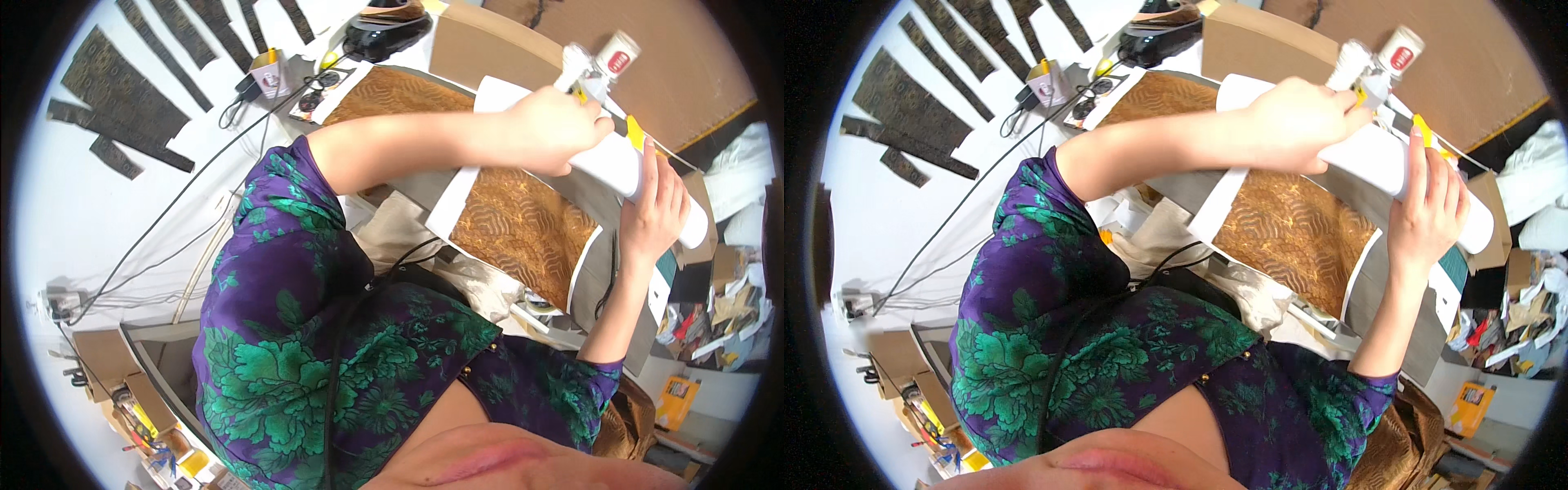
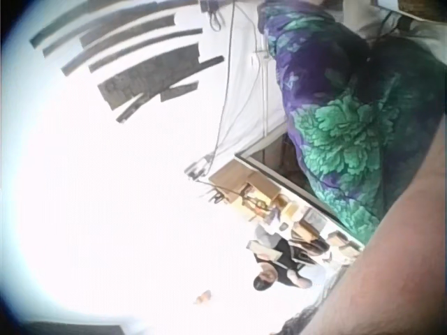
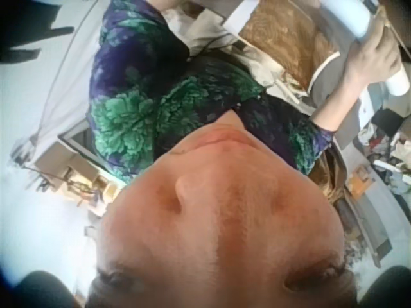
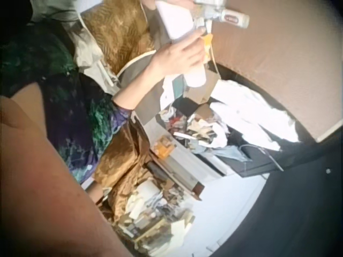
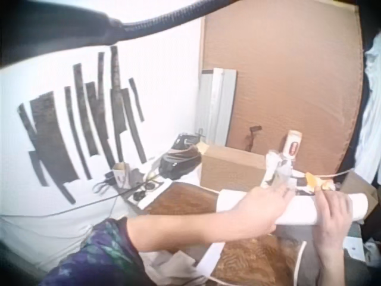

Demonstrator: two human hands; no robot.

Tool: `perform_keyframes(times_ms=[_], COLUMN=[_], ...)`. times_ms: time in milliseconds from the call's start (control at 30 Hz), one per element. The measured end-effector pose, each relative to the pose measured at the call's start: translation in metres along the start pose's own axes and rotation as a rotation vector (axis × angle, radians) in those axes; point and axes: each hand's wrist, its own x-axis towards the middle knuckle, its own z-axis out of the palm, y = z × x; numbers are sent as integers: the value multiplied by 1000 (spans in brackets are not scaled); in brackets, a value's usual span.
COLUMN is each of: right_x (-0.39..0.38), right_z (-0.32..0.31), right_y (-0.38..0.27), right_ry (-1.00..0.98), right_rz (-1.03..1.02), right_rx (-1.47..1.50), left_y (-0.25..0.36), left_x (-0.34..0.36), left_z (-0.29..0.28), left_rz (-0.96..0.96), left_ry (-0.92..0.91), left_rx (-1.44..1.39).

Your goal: The person cuts a white paper template with scissors, then places a patterned fabric piece on the table and irons it. They then cut the fabric along the template edges and iron the cut fabric pieces.

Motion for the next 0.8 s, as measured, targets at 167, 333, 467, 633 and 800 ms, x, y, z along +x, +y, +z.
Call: perform_keyframes(times_ms=[167, 333, 467, 633, 800], right_x=[35, 56, 92, 138, 161], right_z=[-19, 8, 36, 46, 80], right_y=[-31, -55, -91, -127, -135], right_ry=[-275, 195, 214, -170, 117], right_rz=[25, -200, -327, -341, -365], right_rx=[285, -17, 93, 263, 192], left_y=[-26, -78, -133, -134, -186], left_x=[-44, -72, -123, -165, -188], left_z=[-25, -67, -25, -54, -38], left_rz=[55, -212, -166, -432, -545], left_ry=[275, -406, -339, -338, -484], left_rx=[276, -467, -838, -528, -1286])
